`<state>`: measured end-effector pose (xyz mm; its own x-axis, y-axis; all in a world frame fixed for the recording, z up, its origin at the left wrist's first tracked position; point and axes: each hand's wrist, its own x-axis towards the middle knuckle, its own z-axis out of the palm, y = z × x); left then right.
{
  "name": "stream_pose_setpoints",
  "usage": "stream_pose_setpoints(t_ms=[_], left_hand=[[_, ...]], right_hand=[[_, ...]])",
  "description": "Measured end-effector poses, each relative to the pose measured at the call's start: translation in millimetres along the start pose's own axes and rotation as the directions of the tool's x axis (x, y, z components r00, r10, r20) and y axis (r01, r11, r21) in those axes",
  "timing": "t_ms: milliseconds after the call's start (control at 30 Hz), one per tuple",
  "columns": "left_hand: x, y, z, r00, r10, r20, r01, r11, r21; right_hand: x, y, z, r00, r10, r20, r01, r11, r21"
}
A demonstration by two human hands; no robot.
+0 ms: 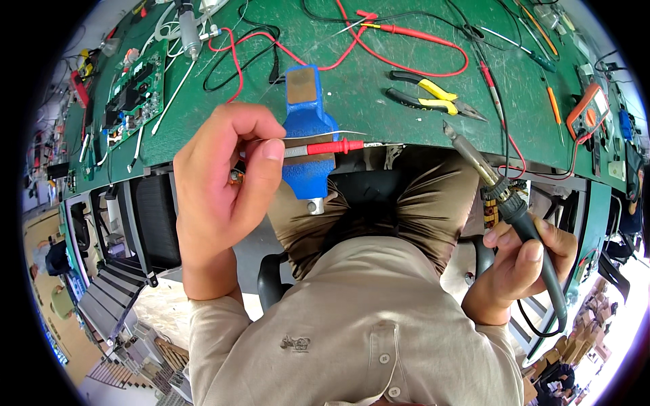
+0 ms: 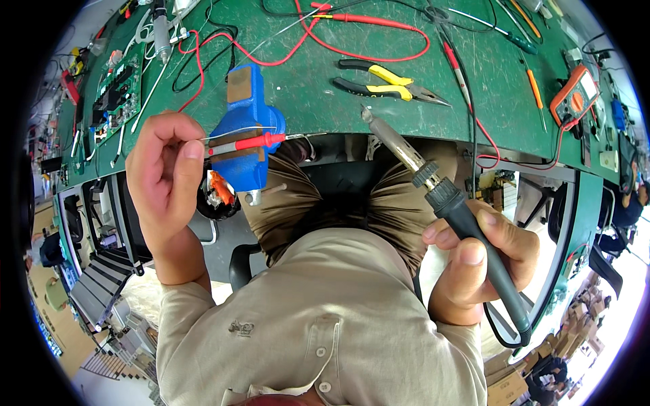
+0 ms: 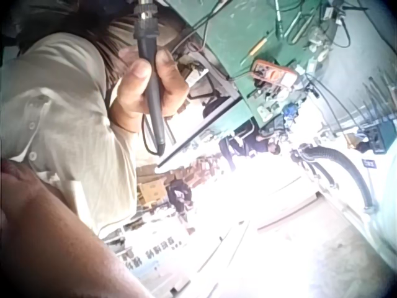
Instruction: The person solders a component to a multimeter probe that is secured in a blue table vise. The person holds a piece of solder in one hand and a soldering iron in the other, applying heat to the joint multiple times.
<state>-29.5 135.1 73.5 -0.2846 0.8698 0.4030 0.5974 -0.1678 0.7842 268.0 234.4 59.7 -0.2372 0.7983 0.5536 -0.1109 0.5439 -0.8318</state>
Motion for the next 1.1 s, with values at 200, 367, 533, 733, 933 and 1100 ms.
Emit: stream_pose_setpoints(t_ms=[200,367,533,733,933,1100], left_hand=[[-4.6,-13.5,1.8,0.990,0.028,-0.141,-0.061,0.971,-0.233],[-2.5,-18.9,-3.1,0.990,0.054,-0.129,-0.071,0.989,-0.129],[0.2,-27.3,-4.9,0.980,0.179,-0.088,-0.190,0.972,-0.134],[1.3,-12.3,-1.8,0.975,0.221,-0.003,-0.221,0.975,0.007],[-4.9,-3.5,4.7,0.990,0.142,0.008,-0.142,0.990,0.014],[-5.2,1.5,6.5,0.991,0.136,-0.010,-0.134,0.984,0.114]], right_hand=[[-0.4,0.5,-3.0,1.000,-0.006,-0.019,0.005,1.000,-0.012],[0.3,0.2,-4.6,1.000,-0.009,-0.023,0.009,1.000,-0.022],[-1.5,0.7,-4.8,1.000,0.010,-0.007,-0.010,1.000,-0.015],[-4.5,1.7,-0.4,1.000,0.008,0.029,-0.008,1.000,0.005],[-4.3,6.3,5.4,0.993,-0.031,0.116,0.029,0.999,0.018],[-5.7,1.6,12.7,0.986,0.007,0.164,-0.010,1.000,0.020]])
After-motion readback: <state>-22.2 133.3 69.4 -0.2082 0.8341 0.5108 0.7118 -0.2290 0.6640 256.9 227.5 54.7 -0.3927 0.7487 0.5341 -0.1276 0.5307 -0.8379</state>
